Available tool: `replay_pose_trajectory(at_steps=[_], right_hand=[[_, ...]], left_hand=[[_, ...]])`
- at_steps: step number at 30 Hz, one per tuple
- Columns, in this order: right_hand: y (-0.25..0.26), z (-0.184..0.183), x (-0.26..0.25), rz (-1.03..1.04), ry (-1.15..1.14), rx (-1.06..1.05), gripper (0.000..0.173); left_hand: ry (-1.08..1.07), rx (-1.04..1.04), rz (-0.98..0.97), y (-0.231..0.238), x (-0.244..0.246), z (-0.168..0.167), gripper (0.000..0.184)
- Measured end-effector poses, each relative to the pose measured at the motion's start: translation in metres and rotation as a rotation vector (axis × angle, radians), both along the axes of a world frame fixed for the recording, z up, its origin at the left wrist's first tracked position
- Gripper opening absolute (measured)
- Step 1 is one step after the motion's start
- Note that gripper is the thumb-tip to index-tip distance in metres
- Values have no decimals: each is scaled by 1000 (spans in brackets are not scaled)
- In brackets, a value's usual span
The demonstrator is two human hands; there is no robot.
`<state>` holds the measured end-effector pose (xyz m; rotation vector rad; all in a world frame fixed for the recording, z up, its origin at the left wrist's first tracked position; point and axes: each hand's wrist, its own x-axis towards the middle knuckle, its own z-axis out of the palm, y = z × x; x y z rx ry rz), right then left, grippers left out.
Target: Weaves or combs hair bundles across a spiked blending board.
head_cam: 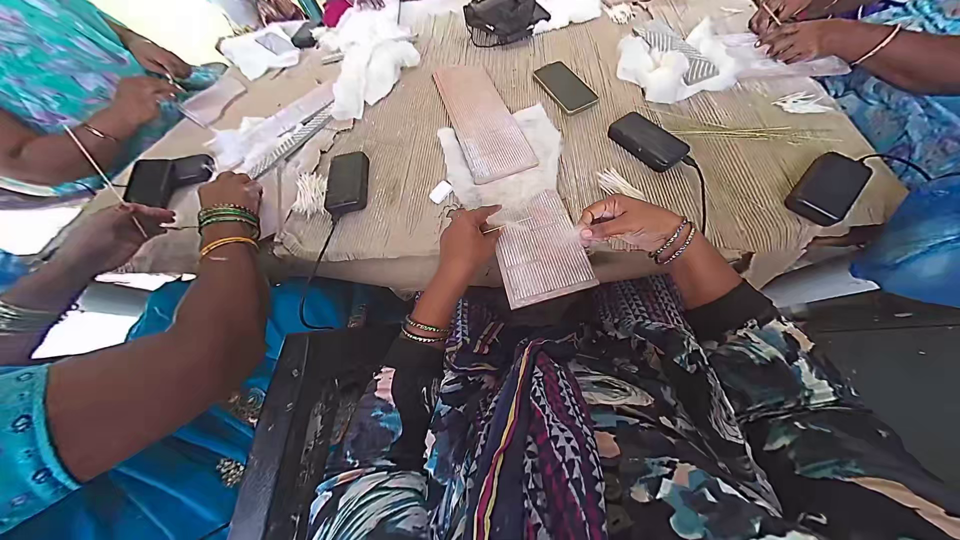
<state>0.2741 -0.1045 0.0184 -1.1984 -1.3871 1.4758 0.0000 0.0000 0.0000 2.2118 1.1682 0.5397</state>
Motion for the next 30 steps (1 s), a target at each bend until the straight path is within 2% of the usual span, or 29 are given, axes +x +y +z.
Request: replay_pose_trajectory(at_steps=[2,4,8,11,14,17,21,23,25,27,30], right_hand=[[2,6,-6,145,-35,16,19],[9,12,-19,263,-163,27,18],[33,11,-49,326,-607,63,2],[40,14,-62,326,-802,85,24],[34,14,-65,230,-908,110,43],[23,5,-59,97,-924,195,54],[10,-11,-55,-53,-898,286,59],[5,-21,-53,-117,-864,341,58],[0,-28,-53,-167,-828,425,52],[-4,-35,-53,-183,-787,534,41],[-7,-45,-54,-192,-736,658,26]], left_hand=[[-10,5,-8,-11,-2,2,56],[42,-38,-21,-21,-8,9,65],[81,-238,-98,-31,-26,13,54],[83,-256,-97,-42,-33,14,50],[84,-234,-105,-56,-36,15,51],[8,-258,-155,-70,-39,14,43],[-194,-266,-153,-86,-40,3,35],[-132,-318,-185,-91,-43,0,35],[-51,-332,-209,-95,-45,-2,45],[-79,-335,-215,-98,-47,-6,54],[-282,-387,-184,-102,-49,-9,45]])
